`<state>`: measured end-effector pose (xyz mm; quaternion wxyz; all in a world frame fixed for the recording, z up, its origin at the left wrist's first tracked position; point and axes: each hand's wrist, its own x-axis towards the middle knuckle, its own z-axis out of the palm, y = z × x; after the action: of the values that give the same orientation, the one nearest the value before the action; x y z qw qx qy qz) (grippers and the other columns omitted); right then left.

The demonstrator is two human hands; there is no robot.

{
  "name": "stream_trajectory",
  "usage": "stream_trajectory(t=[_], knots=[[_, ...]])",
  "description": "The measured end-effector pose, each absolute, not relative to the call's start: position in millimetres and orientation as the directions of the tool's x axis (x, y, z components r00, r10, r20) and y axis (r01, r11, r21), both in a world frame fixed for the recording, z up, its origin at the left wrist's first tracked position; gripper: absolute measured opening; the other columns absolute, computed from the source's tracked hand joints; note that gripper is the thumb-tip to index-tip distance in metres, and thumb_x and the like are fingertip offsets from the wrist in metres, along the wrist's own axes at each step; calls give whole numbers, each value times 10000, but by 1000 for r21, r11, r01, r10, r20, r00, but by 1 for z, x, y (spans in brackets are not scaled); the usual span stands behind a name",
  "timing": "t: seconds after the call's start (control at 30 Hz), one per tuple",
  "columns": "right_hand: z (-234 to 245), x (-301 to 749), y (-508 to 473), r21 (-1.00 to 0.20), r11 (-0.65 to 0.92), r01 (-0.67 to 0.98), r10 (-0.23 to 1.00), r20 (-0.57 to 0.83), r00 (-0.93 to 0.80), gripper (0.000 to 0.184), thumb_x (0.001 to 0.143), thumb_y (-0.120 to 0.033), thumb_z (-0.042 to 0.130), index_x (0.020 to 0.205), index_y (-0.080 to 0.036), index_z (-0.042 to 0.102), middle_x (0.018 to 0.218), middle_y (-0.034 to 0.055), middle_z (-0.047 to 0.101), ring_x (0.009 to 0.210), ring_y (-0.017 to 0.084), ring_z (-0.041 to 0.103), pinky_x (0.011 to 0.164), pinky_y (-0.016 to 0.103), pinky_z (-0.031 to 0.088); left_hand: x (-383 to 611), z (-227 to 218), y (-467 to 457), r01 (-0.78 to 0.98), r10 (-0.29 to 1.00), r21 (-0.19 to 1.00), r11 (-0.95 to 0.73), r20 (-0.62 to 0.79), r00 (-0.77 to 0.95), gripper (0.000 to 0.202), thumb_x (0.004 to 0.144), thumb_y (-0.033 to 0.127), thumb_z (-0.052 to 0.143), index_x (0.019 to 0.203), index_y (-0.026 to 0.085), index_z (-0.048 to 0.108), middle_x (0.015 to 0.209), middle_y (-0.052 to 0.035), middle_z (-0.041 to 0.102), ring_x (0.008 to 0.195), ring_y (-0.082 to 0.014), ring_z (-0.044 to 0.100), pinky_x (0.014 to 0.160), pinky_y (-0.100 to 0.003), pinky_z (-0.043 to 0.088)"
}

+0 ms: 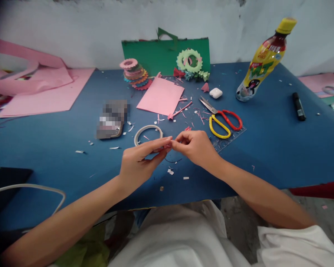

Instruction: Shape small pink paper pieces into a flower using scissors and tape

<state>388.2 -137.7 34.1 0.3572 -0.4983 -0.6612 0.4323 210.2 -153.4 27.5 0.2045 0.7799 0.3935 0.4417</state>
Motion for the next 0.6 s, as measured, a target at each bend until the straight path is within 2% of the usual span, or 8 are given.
stream_trajectory(t=[0.37, 0.6], knots=[[35, 388, -137, -942, 104, 319, 965, 18, -262, 269, 725, -405, 646, 641, -156, 586, 487, -49, 507, 440, 63, 442, 429, 197, 312, 211, 28, -154, 424, 760, 632, -649, 562, 326, 297, 802, 119, 603, 1081, 207, 654, 1044, -47, 708, 868, -157, 688, 795, -237, 556], [32, 390, -136, -925, 120, 362, 964, 22, -264, 304, 723, -405, 647, 569, -157, 563, 466, -48, 481, 444, 62, 442, 421, 193, 295, 210, 29, -156, 380, 737, 631, -676, 591, 328, 316, 785, 73, 608, 1067, 204, 663, 1067, -53, 699, 903, -154, 676, 841, -236, 536]])
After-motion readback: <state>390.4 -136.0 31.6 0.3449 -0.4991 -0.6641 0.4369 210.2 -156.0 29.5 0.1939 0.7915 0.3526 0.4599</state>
